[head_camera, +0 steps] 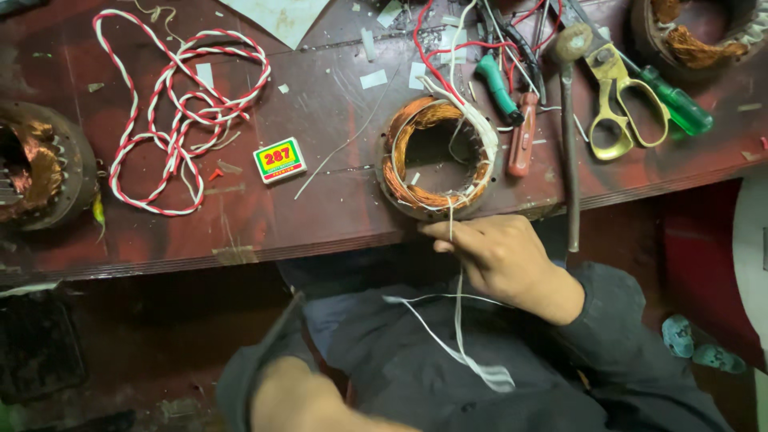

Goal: The person secures copper windings on a stator using white string and a rubber mallet. They repeatedly wrap the string around the coil, tie knots, and tap the windings into place with the mallet.

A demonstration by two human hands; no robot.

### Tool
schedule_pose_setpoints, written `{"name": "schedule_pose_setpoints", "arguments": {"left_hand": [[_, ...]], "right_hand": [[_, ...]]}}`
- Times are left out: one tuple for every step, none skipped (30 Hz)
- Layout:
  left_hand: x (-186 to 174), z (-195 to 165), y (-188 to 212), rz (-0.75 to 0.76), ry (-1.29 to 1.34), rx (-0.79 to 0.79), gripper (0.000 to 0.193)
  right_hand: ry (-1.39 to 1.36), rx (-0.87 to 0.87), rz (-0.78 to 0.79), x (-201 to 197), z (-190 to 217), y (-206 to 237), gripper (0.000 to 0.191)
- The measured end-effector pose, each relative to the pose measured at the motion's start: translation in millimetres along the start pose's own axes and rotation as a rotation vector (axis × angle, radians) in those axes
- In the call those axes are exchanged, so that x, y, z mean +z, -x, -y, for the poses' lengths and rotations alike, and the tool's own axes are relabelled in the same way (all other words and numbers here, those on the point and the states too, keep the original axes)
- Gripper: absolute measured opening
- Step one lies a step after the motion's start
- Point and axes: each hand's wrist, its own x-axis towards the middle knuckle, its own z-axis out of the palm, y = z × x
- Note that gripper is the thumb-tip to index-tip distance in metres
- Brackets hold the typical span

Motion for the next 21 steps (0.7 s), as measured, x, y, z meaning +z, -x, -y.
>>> {"name": "schedule_pose_setpoints", "arguments": {"left_hand": [[-8.1,7.3,-0.9,-0.046,0.053,-0.086,0.031],[-10.5,17.8,-0.5,-0.074,0.09,-0.196,0.031],[-9.5,30.7,1.4,-0.09,0.104,-0.327,0.031],[-3.9,46.0,5.2,-0.015,0.063,-0.43,0.031],[3.6,60.4,9.7,0.071,0.025,-0.506,0.031],[11.6,72.1,14.6,0.132,0.011,-0.532,0.031],[19.5,79.1,20.4,0.151,-0.001,-0.509,0.031],[27.9,84.6,25.6,0.166,-0.006,-0.483,0.03],[35.4,89.1,30.6,0.179,-0.004,-0.455,0.03],[41.4,93.0,34.6,0.169,0.014,-0.45,0.027],[45.2,95.2,37.7,0.159,0.033,-0.45,0.025],[47.5,96.4,40.0,0.151,0.053,-0.453,0.023],[48.5,97.7,41.5,0.14,0.114,-0.479,0.023],[48.9,98.8,42.4,0.129,0.173,-0.506,0.023],[48.9,100.1,43.1,0.116,0.232,-0.532,0.023],[49.8,101.4,43.3,0.1,0.228,-0.529,0.022],[51.2,102.5,43.5,0.084,0.225,-0.527,0.022],[52.9,103.1,43.6,0.068,0.222,-0.524,0.021],[54.7,104.1,44.1,0.062,0.234,-0.52,0.021],[55.6,104.7,44.9,0.06,0.244,-0.516,0.02],[56.5,105.3,45.4,0.057,0.248,-0.503,0.019]], "right_hand": [[0.005,-0.002,-0.007,-0.1,-0.7,-0.7,0.023],[0.025,-0.003,-0.009,0.0,-1.5,-1.1,0.023],[0.042,-0.01,-0.008,0.3,-2.3,-1.9,0.023],[0.058,-0.021,-0.008,1.1,-3.2,-2.4,0.023],[0.081,-0.016,-0.005,1.6,-4.2,-2.8,0.022],[0.101,-0.011,-0.004,1.8,-5.3,-3.0,0.021],[0.121,-0.005,-0.001,2.1,-6.3,-2.9,0.02],[0.099,-0.02,-0.007,1.9,-7.4,-2.7,0.021],[0.082,-0.029,-0.013,1.5,-8.0,-2.3,0.022],[0.066,-0.035,-0.018,0.8,-8.8,-1.8,0.023],[0.062,-0.043,-0.019,0.1,-9.0,-1.3,0.024],[0.056,-0.051,-0.019,-0.9,-9.2,-0.9,0.025],[0.051,-0.06,-0.02,-2.0,-8.7,-0.7,0.026],[0.046,-0.056,-0.012,-3.2,-8.0,-0.6,0.026],[0.043,-0.053,-0.004,-4.4,-6.8,-0.8,0.026],[0.042,-0.049,0.003,-5.6,-5.1,-1.1,0.027],[0.042,-0.047,-0.002,-6.6,-3.0,-1.7,0.026],[0.042,-0.044,-0.006,-7.5,-0.3,-2.2,0.026],[0.04,-0.043,-0.008,-7.9,2.5,-3.0,0.026],[0.079,-0.043,-0.008,-7.9,5.7,-3.6,0.026],[0.124,-0.048,-0.016,-7.4,8.7,-4.4,0.027]]}}
